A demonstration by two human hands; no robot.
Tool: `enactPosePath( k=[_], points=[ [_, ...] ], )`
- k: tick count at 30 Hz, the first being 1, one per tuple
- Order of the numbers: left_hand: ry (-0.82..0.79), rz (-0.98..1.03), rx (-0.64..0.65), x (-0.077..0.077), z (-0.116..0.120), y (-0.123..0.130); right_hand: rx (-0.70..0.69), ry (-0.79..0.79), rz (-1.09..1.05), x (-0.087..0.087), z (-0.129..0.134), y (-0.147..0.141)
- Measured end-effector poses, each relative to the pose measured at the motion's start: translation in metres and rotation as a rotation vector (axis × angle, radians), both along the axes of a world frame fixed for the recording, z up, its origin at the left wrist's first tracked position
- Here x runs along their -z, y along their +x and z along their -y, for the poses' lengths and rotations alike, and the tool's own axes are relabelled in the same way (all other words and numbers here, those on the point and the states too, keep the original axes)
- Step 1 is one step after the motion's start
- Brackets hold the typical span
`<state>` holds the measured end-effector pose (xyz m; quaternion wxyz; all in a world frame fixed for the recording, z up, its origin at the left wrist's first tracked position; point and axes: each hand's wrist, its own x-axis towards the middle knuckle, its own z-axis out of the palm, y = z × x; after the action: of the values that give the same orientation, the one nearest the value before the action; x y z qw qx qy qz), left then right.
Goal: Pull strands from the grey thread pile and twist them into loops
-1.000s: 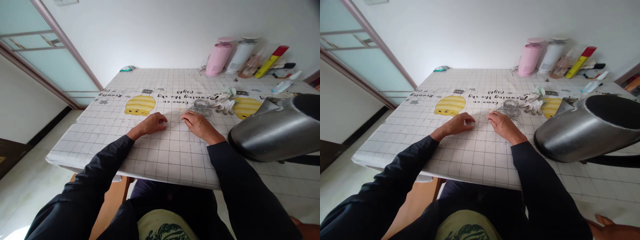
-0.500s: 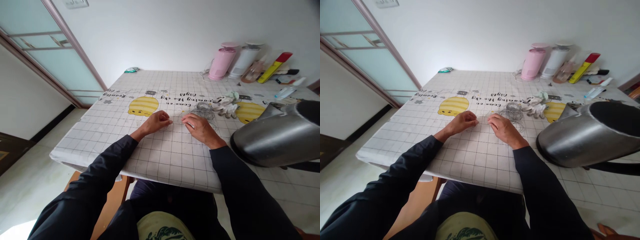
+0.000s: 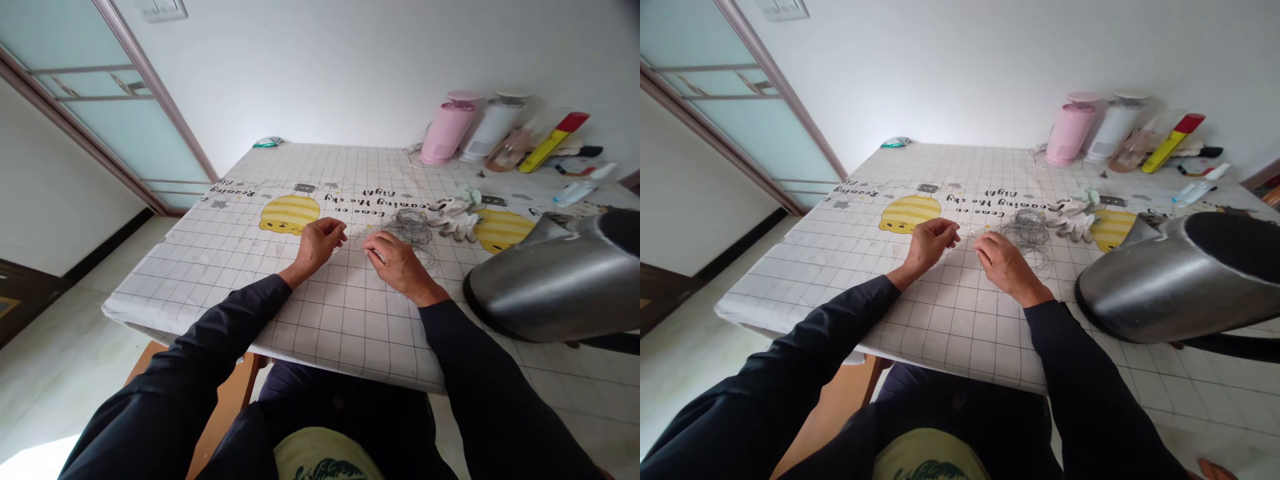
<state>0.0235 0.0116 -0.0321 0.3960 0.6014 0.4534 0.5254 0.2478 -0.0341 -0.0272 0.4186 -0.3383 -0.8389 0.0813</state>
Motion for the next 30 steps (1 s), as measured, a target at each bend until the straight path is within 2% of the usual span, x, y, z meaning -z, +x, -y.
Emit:
enactPosePath(
  k=[3, 5, 8, 14, 19, 24, 27, 30],
  points=[
    [0.196, -0.135, -0.070, 0.002, 0.007, 0.005, 0.000, -0.032, -0.071, -0.003, 0.005, -0.006],
    [0.267, -0.195, -0.081, 0.000, 0.011, 0.006, -0.001, -0.019, -0.093, -0.005, 0.006, -0.007],
    [0.229, -0.175, -0.034, -0.003, 0.015, 0.006, -0.015, 0.054, 0.010, -0.005, 0.006, -0.004],
    [-0.022, 0.029, 0.064, -0.001, 0.014, 0.008, 0.008, 0.117, 0.170, -0.004, 0.007, 0.000],
    [0.103, -0.119, 0.056, 0.001, 0.019, 0.013, -0.023, 0.148, 0.215, -0.007, 0.010, -0.004],
    [0.045, -0.156, 0.014, 0.000, 0.018, 0.014, -0.058, 0.130, 0.249, -0.006, 0.009, -0.005],
    [0.098, -0.212, -0.039, 0.003, 0.015, 0.013, -0.099, 0.098, 0.223, -0.003, 0.008, -0.006],
    [0.154, -0.239, -0.029, 0.005, 0.016, 0.013, -0.138, 0.071, 0.165, -0.002, 0.007, -0.006]
  ],
)
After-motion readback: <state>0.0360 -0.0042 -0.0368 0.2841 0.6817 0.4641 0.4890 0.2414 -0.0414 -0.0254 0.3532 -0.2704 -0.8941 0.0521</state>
